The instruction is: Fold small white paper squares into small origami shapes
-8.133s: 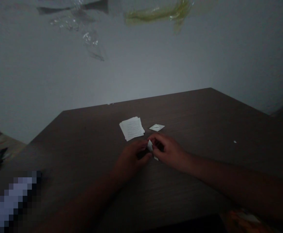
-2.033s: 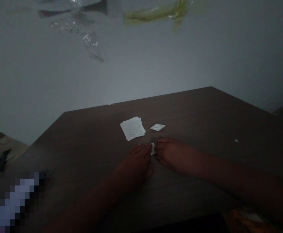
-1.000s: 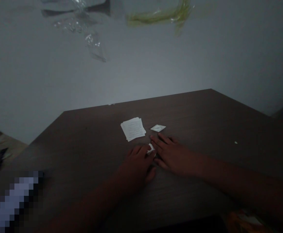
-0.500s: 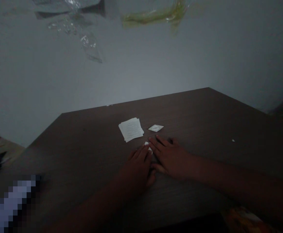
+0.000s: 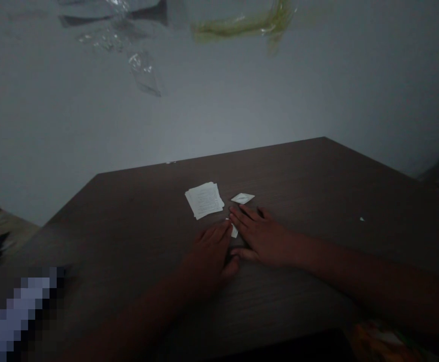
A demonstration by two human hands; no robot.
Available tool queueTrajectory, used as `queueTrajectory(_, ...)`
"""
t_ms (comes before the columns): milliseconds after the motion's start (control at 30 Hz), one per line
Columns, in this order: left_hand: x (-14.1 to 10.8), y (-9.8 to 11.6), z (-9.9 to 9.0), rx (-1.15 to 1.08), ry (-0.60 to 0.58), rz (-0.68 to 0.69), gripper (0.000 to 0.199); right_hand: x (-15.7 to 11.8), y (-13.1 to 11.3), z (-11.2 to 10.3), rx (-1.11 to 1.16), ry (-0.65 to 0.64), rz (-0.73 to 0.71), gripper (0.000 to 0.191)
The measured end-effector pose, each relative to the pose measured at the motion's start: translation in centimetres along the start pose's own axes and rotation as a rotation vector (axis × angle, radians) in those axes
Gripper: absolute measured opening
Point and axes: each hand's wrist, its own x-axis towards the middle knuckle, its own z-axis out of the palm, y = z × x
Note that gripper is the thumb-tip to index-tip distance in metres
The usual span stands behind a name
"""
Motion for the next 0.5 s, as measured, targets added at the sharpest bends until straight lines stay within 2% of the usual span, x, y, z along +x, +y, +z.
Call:
queueTrajectory(167,0.2,-0.6,0.5,0.060,-0.014,-0.033,0.075,-0.2,-0.2,0.3,-0.056,0.059,-0.024,0.095)
queueTrajectory(300,0.9,-1.6,0.5,0.091,0.016,-0.030,0.070,0.0,-0.5,-0.2,-0.060,0.042,-0.010,0.091)
queueTrajectory(500,1.9,-1.6,0.0,0.131,-0.039,-0.128,0.071,0.4,-0.6,-1.0,0.020,-0.012,0.013,0.103)
